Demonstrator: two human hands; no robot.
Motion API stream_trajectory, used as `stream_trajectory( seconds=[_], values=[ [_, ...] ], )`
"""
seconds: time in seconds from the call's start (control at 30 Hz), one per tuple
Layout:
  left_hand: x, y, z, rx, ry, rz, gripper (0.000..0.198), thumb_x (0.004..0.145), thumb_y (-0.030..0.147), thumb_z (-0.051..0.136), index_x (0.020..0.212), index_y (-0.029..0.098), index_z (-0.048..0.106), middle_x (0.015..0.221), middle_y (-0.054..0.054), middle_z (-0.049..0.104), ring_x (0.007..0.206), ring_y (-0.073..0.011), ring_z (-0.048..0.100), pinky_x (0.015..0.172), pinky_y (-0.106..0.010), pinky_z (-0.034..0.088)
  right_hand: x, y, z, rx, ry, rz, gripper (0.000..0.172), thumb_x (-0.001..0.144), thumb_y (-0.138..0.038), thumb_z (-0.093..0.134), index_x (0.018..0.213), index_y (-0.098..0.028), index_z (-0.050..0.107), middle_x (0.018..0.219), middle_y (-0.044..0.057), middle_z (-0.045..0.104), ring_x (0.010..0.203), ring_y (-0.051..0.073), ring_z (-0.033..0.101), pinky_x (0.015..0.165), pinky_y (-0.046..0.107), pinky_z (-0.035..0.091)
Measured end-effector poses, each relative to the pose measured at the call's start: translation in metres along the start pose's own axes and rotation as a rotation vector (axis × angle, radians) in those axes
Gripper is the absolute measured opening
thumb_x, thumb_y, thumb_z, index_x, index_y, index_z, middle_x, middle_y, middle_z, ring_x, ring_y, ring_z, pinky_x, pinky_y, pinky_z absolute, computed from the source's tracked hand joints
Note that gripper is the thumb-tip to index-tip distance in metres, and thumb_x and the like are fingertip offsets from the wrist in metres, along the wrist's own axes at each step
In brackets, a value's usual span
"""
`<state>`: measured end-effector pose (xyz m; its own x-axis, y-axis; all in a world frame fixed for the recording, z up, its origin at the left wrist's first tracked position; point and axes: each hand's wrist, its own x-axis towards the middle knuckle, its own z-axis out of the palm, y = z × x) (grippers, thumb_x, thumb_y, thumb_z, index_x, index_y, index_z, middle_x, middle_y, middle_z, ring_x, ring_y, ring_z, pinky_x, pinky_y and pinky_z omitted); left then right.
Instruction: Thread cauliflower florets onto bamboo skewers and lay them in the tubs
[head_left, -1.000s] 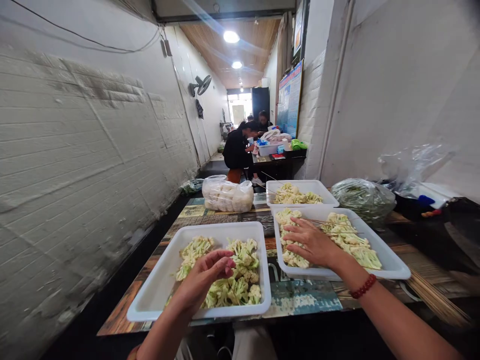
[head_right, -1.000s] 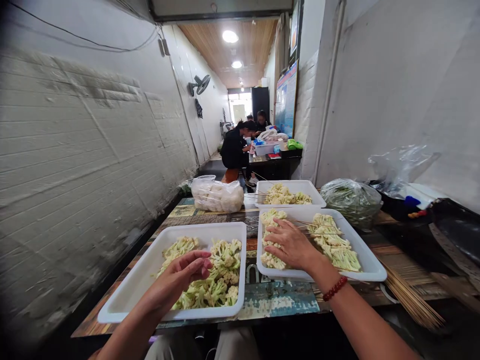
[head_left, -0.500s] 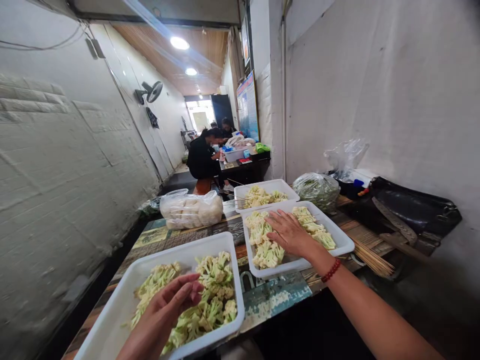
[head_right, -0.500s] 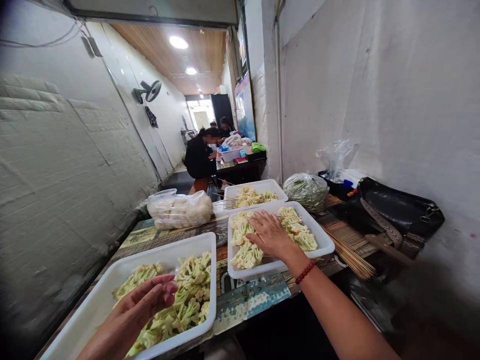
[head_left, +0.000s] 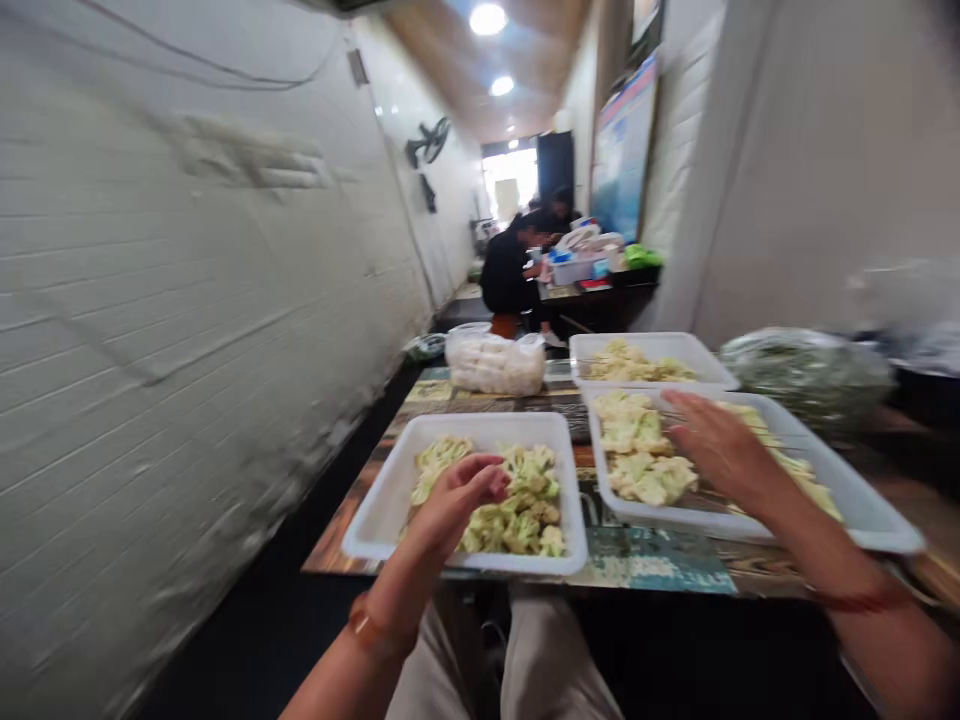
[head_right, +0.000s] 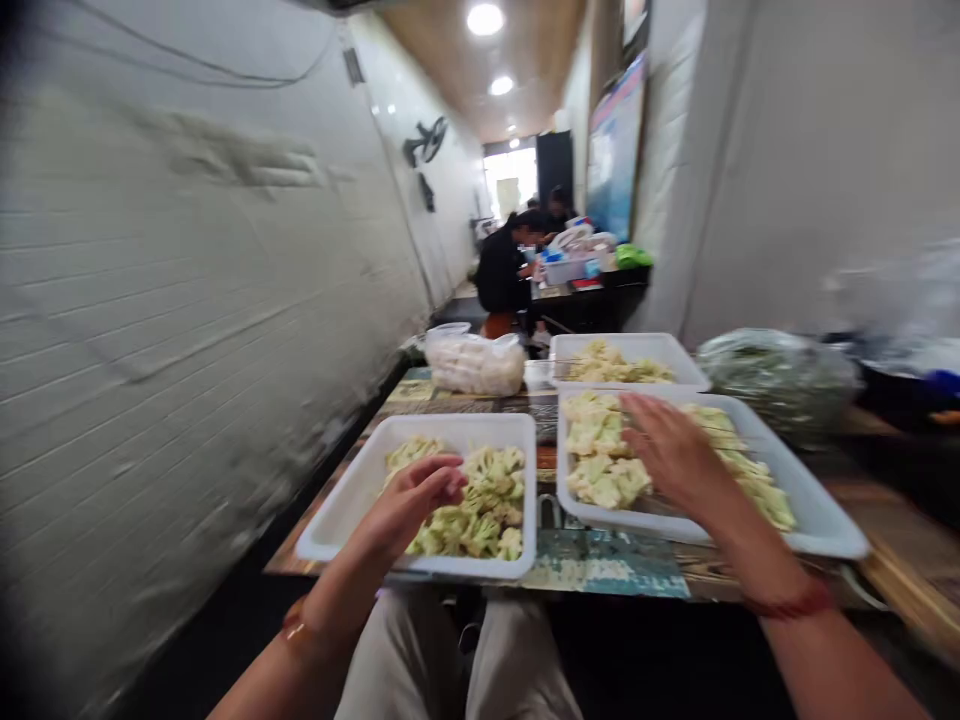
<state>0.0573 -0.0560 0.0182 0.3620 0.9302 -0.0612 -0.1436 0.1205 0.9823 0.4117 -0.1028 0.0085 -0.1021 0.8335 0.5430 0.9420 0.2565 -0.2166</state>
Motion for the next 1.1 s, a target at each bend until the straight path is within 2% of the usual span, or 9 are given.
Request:
stream_trajectory(
  seconds=[0.07,0.23,0.37,0.47,0.53,0.63,0.73,0.93,1.1],
  values=[
    [0.000,-0.002,-0.003,-0.042,0.032,0.012,0.042,0.070,0.039,0.073,0.099,0.012,0.063,0.080,-0.007,0.066,0.064,-0.0117,0.057,0.072,-0.031,0.048,-0.002,-0.013,-0.005,0.078,0.121,0.017,0.048,0.096,-0.040,0.033,0.140,-0.023,0.042,0.137,0.012,0.051,0.125,0.025,0.048,0.106,0.044,0.036],
    [-0.009,0.001,-0.021,0.032,0.082,0.060,0.042,0.074,0.043,0.067,0.102,0.012,0.061,0.086,-0.008,0.067,0.068,-0.0131,0.060,0.075,-0.032,0.048,-0.013,-0.069,-0.009,0.140,0.137,-0.034,0.045,0.093,-0.043,0.041,0.137,-0.033,0.045,0.127,0.006,0.060,0.113,0.025,0.059,0.094,0.040,0.049],
    [-0.019,0.007,-0.052,0.474,0.071,0.181,0.034,0.082,0.044,0.058,0.096,0.014,0.066,0.101,-0.011,0.068,0.089,-0.0208,0.063,0.088,-0.039,0.046,-0.010,-0.109,0.006,0.203,0.125,-0.112,0.041,0.093,-0.037,0.046,0.132,-0.026,0.051,0.123,0.005,0.063,0.109,0.024,0.062,0.093,0.037,0.050],
    [-0.021,0.007,-0.072,0.874,0.080,0.343,0.026,0.081,0.037,0.060,0.093,0.017,0.070,0.124,-0.014,0.060,0.116,-0.0280,0.054,0.103,-0.045,0.036,-0.003,-0.130,0.023,0.317,0.082,-0.115,0.039,0.093,-0.035,0.047,0.130,-0.025,0.053,0.120,0.006,0.065,0.104,0.023,0.064,0.092,0.038,0.050],
    [-0.021,0.003,-0.078,0.984,0.111,0.403,0.027,0.081,0.033,0.059,0.102,0.018,0.068,0.130,-0.014,0.056,0.122,-0.0285,0.050,0.105,-0.046,0.034,0.001,-0.142,0.034,0.393,0.040,-0.059,0.037,0.093,-0.035,0.046,0.127,-0.024,0.056,0.116,0.006,0.066,0.099,0.022,0.066,0.088,0.037,0.053],
    [-0.019,-0.004,-0.081,0.935,0.127,0.364,0.040,0.086,0.030,0.053,0.124,0.019,0.057,0.114,-0.012,0.066,0.107,-0.0247,0.060,0.096,-0.043,0.043,0.005,-0.157,0.049,0.480,-0.070,0.011,0.033,0.094,-0.034,0.045,0.121,-0.023,0.061,0.112,0.006,0.069,0.096,0.021,0.067,0.082,0.033,0.055],
    [-0.018,-0.010,-0.082,0.784,0.150,0.331,0.042,0.087,0.031,0.051,0.126,0.017,0.054,0.108,-0.011,0.069,0.098,-0.0225,0.063,0.088,-0.038,0.048,0.016,-0.170,0.062,0.478,-0.234,-0.037,0.033,0.094,-0.031,0.042,0.114,-0.021,0.065,0.109,0.006,0.071,0.098,0.021,0.067,0.084,0.033,0.053],
    [-0.019,-0.012,-0.091,0.347,0.225,0.245,0.045,0.084,0.038,0.054,0.122,0.014,0.055,0.112,-0.014,0.064,0.086,-0.0181,0.065,0.078,-0.031,0.050,0.060,-0.194,0.086,0.107,-0.550,-0.082,0.032,0.094,-0.028,0.042,0.113,-0.023,0.066,0.107,0.006,0.071,0.099,0.022,0.065,0.083,0.030,0.047],
    [-0.019,-0.013,-0.092,0.252,0.245,0.252,0.057,0.084,0.038,0.056,0.133,0.014,0.042,0.103,-0.012,0.067,0.077,-0.0160,0.065,0.076,-0.031,0.050,0.083,-0.210,0.110,0.022,-0.605,-0.070,0.033,0.090,-0.029,0.047,0.117,-0.019,0.063,0.096,0.012,0.072,0.092,0.025,0.066,0.075,0.031,0.045]
  ],
)
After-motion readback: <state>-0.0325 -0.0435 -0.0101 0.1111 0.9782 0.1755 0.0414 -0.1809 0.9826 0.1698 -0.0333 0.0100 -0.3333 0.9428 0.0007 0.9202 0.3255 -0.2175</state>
